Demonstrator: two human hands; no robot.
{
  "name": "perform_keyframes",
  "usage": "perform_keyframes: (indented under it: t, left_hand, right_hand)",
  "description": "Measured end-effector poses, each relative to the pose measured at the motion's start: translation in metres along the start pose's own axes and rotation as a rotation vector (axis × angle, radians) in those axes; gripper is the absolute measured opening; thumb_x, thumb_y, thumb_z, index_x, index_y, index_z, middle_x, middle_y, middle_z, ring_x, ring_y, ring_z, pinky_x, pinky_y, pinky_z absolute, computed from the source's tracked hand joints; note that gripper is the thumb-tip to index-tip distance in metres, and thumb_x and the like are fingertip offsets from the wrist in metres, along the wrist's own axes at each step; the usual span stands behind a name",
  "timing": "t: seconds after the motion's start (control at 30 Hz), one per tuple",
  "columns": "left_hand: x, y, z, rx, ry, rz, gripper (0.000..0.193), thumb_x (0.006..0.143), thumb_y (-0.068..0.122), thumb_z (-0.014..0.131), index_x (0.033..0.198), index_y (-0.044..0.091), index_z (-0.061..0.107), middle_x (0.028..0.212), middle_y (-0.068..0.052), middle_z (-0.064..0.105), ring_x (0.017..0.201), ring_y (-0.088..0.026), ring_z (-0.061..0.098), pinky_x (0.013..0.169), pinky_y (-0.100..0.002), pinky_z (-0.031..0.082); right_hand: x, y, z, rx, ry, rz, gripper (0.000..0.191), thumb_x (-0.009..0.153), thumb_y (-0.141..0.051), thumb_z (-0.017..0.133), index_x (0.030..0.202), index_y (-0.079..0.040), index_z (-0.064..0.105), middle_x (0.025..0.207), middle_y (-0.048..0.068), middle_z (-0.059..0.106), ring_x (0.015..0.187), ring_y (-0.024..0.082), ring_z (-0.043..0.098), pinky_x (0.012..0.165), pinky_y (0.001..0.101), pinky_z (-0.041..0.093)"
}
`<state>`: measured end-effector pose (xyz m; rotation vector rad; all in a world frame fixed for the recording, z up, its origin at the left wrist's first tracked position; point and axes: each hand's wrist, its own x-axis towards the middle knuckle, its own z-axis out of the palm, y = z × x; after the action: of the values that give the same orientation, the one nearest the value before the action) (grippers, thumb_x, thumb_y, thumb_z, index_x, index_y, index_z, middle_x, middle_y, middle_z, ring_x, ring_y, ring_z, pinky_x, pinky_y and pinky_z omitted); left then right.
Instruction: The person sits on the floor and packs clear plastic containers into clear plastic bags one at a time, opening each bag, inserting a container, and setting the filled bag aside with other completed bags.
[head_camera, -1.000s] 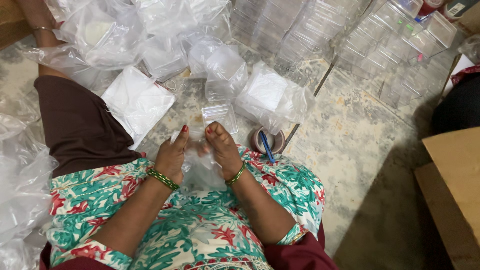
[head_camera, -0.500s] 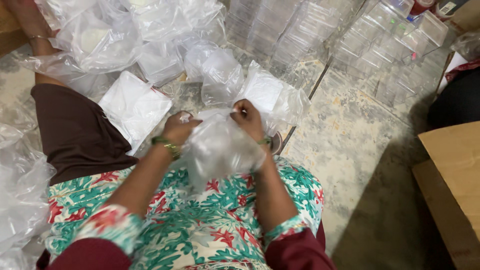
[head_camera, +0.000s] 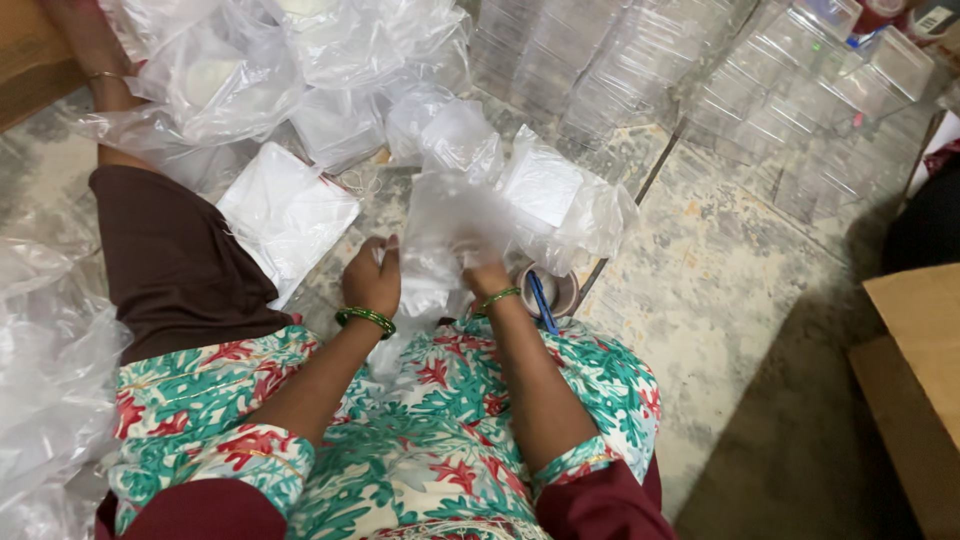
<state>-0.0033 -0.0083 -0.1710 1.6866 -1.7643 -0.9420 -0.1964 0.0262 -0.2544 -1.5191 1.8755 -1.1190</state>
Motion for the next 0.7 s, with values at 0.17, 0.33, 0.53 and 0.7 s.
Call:
perform_keyframes:
  t: [0.17,0.33,0.53,0.7]
  left_hand:
    - [0.005,0.008,0.008,-0.458,0.068,0.468,0.025,0.106,0.025,0.06,0.116,0.004,0.068,0.103,-0.012,0.074,0.093,-0.026,0.07,0.082,-0.038,0.052]
    - [0.014,0.003,0.021,-0.647,-0.153,0.079,0.019,0.098,0.021,0.067,0.107,0.006,0.073,0.079,0.001,0.066,0.063,-0.008,0.052,0.059,-0.028,0.044]
    - [0.017,-0.005,0.028,-0.511,-0.05,0.067,0.015,0.092,0.02,0.072,0.097,0.006,0.075,0.076,-0.003,0.069,0.064,-0.011,0.057,0.063,-0.029,0.048]
    - [0.018,-0.022,0.034,-0.052,-0.036,-0.08,0.016,0.085,0.014,0.069,0.097,0.008,0.077,0.084,-0.021,0.072,0.074,-0.034,0.069,0.071,-0.043,0.053]
  right_hand:
    - [-0.007,-0.014,-0.023,-0.114,0.298,-0.292,0.023,0.093,-0.004,0.058,0.114,-0.003,0.066,0.106,0.013,0.071,0.098,0.025,0.068,0.087,0.0354,0.053]
    - [-0.004,-0.031,-0.02,0.708,0.357,0.13,0.011,0.093,-0.006,0.068,0.103,-0.005,0.065,0.087,0.006,0.067,0.077,0.014,0.06,0.072,0.0279,0.049]
    - [0.004,0.003,-0.015,0.873,0.242,0.376,0.009,0.092,-0.013,0.063,0.092,-0.006,0.068,0.087,0.005,0.071,0.082,0.013,0.069,0.076,0.0254,0.052]
    - [-0.009,0.013,0.005,0.95,0.301,0.302,0.014,0.091,-0.016,0.058,0.093,-0.008,0.07,0.09,0.009,0.069,0.08,0.018,0.064,0.073,0.031,0.053]
